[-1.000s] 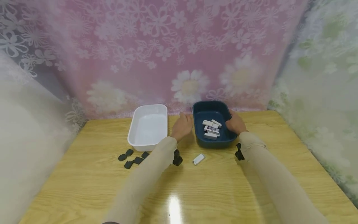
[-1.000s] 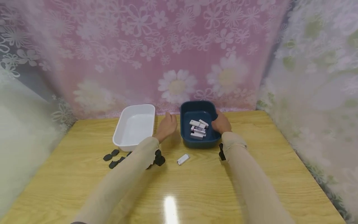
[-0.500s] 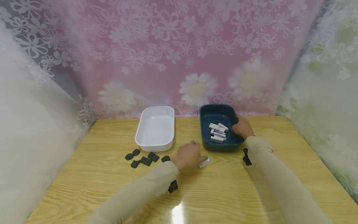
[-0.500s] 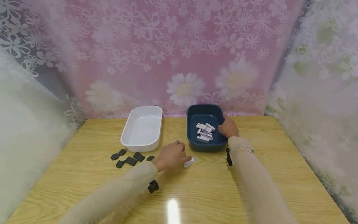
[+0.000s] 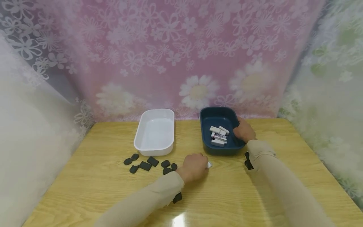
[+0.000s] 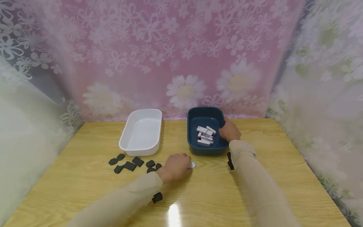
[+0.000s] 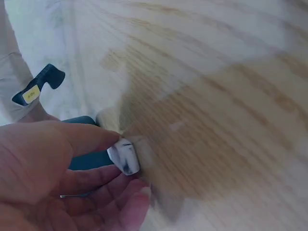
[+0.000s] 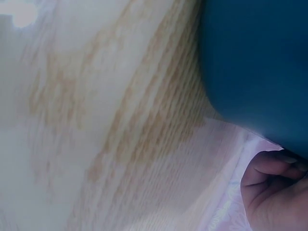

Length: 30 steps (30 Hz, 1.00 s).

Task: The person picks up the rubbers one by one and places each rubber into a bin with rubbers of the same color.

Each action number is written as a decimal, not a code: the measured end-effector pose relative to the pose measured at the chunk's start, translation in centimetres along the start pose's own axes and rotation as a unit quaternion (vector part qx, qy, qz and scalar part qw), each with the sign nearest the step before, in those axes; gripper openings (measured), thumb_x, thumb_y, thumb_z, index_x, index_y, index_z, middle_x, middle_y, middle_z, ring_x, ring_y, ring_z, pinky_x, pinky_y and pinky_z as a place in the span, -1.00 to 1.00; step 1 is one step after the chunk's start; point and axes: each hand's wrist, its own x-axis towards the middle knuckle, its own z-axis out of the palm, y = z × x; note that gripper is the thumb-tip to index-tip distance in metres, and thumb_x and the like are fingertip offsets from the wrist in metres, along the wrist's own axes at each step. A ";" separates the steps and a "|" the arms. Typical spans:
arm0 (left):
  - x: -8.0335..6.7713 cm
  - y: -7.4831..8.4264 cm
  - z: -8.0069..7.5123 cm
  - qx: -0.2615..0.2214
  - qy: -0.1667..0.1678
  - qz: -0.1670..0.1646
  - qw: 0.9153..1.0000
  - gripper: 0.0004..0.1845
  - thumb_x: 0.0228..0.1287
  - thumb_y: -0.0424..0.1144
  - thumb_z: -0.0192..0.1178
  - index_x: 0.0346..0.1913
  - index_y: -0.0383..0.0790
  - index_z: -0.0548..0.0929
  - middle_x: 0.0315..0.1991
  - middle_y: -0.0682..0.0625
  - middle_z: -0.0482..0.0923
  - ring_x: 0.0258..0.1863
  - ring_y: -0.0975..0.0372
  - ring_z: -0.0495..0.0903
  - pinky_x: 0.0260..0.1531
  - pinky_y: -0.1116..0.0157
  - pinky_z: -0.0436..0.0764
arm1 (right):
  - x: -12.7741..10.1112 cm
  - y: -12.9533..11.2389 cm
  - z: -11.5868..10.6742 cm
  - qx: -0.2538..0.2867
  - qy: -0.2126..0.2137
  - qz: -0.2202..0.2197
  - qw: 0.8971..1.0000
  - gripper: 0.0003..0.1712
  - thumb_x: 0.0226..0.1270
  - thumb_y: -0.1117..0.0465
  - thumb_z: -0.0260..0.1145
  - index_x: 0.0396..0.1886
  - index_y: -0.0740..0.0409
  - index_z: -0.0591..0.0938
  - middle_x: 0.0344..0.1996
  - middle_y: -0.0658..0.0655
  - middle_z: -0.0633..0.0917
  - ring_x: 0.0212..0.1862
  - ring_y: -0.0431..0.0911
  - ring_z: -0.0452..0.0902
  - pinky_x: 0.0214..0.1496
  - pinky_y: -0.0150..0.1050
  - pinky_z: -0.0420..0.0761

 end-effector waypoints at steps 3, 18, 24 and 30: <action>-0.3 -0.3 -0.7 -0.040 -0.009 -0.006 0.999 -0.78 0.21 -0.11 0.25 -0.53 -0.10 0.56 -0.57 0.09 0.46 -0.58 0.26 0.47 -0.65 0.29 0.42 | -0.2 0.2 0.2 0.003 -0.006 0.014 1.000 -0.19 0.25 0.31 -0.07 0.50 0.25 -0.06 0.34 0.47 0.21 0.23 0.36 0.27 0.05 0.26 0.39; 4.8 -4.4 -11.1 -0.156 0.052 0.001 0.986 -0.70 0.32 -0.06 0.20 -0.54 -0.12 0.58 -0.72 0.11 0.35 -0.74 0.29 0.30 -0.68 0.36 0.26 | -0.1 -0.1 0.4 -0.014 0.010 0.009 1.000 -0.18 0.22 0.32 -0.06 0.51 0.21 -0.03 0.34 0.42 0.25 0.15 0.30 0.38 -0.05 0.17 0.47; 8.0 -4.2 -9.3 -0.141 0.098 -0.034 0.985 -0.81 0.34 -0.07 0.19 -0.28 -0.11 0.64 -0.49 0.12 0.51 -0.56 0.28 0.47 -0.54 0.35 0.44 | 0.1 -0.2 0.5 -0.017 0.015 0.015 1.000 -0.19 0.23 0.31 -0.06 0.51 0.18 -0.02 0.36 0.39 0.24 0.20 0.31 0.33 0.03 0.21 0.41; 10.7 -3.9 -6.9 -0.081 0.106 -0.030 0.991 -0.84 0.34 -0.08 0.20 -0.28 -0.08 0.68 -0.47 0.14 0.57 -0.48 0.30 0.51 -0.31 0.33 0.52 | 0.2 0.4 0.6 -0.014 0.022 0.025 0.999 -0.19 0.24 0.31 -0.05 0.52 0.15 -0.01 0.35 0.39 0.27 0.17 0.29 0.37 0.03 0.21 0.42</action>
